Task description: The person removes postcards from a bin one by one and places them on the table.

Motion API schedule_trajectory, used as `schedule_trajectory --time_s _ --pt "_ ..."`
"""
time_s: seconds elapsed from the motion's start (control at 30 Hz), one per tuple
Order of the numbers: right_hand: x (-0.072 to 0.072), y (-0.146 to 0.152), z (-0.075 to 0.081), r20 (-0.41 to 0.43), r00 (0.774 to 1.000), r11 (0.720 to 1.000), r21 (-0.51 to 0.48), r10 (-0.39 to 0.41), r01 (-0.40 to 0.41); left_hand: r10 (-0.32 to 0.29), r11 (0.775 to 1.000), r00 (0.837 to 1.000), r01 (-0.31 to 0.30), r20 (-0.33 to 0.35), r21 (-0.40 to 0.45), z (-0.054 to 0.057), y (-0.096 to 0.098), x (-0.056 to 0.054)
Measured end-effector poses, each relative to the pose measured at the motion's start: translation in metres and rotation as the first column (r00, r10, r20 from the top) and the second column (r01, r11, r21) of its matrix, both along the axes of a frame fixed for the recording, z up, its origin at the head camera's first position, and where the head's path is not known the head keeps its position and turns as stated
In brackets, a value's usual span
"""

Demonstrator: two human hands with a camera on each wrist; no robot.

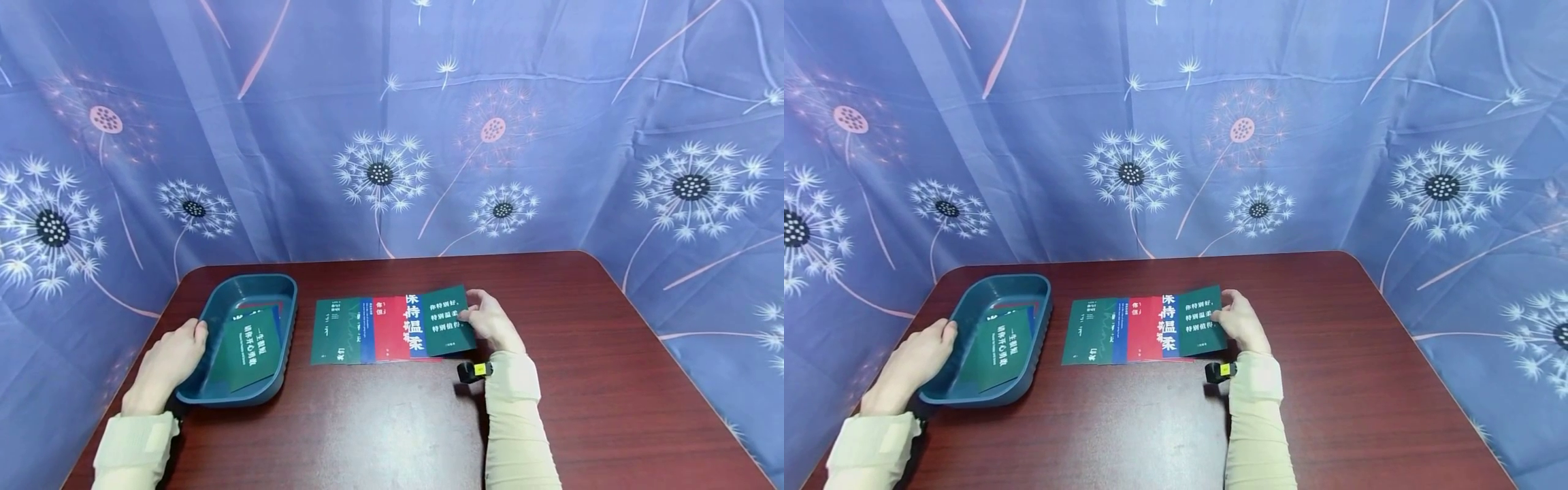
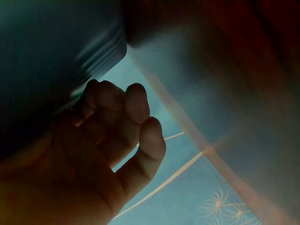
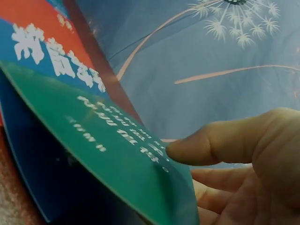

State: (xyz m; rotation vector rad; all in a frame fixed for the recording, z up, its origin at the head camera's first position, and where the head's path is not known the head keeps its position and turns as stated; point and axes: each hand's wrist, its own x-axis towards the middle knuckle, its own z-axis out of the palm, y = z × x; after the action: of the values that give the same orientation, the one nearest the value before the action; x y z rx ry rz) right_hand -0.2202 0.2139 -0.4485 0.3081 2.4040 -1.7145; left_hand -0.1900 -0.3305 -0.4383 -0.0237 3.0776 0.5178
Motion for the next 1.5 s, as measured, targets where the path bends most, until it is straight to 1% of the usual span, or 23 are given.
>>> schedule_trajectory --time_s 0.13,0.23,0.3,0.43,0.67,0.77,1.03,1.1,1.3,1.43,1.5 --pt "-0.001 -0.003 -0.002 -0.015 1.0 0.994 0.112 -0.017 0.018 0.001 1.0 1.0 -0.001 0.002 -0.002 -0.001 0.0 0.0" --pt "-0.001 -0.005 -0.003 -0.02 1.0 0.976 0.214 -0.023 0.027 0.001 1.0 1.0 -0.001 0.002 -0.002 -0.002 0.0 0.0" --pt "-0.001 -0.005 -0.003 -0.014 1.0 0.964 0.264 -0.023 0.026 0.0 1.0 1.0 0.0 -0.002 -0.003 -0.002 -0.001 0.0" --pt "0.0 -0.006 -0.002 -0.006 1.0 0.945 0.327 -0.013 0.015 -0.004 1.0 1.0 0.004 -0.014 -0.009 -0.001 -0.001 -0.001" --pt "-0.001 -0.01 0.0 0.007 1.0 0.875 0.485 -0.009 0.005 -0.007 1.0 1.0 0.007 -0.015 -0.005 0.002 0.001 0.0" --pt "-0.001 -0.012 0.001 0.016 1.0 0.859 0.512 -0.008 -0.001 -0.008 1.0 1.0 0.008 -0.011 -0.005 0.002 0.002 0.001" --pt "0.003 -0.013 0.008 0.045 0.999 0.829 0.559 0.004 -0.028 -0.003 1.0 1.0 0.003 0.005 -0.002 0.0 0.001 0.001" --pt "0.004 -0.013 0.01 0.052 0.999 0.823 0.567 0.013 -0.04 -0.002 1.0 1.0 0.002 0.002 0.0 0.0 0.001 0.001" --pt "0.008 -0.011 0.017 0.076 0.996 0.798 0.596 0.056 -0.09 -0.006 1.0 0.999 0.006 -0.045 0.004 0.002 0.004 0.003" --pt "0.009 -0.012 0.024 0.112 0.99 0.769 0.625 0.08 -0.133 -0.004 1.0 0.999 0.004 -0.043 0.005 0.001 0.004 0.003" --pt "0.01 -0.013 0.029 0.112 0.99 0.765 0.629 0.082 -0.135 -0.003 1.0 0.999 0.003 -0.044 0.002 0.001 0.003 0.002"
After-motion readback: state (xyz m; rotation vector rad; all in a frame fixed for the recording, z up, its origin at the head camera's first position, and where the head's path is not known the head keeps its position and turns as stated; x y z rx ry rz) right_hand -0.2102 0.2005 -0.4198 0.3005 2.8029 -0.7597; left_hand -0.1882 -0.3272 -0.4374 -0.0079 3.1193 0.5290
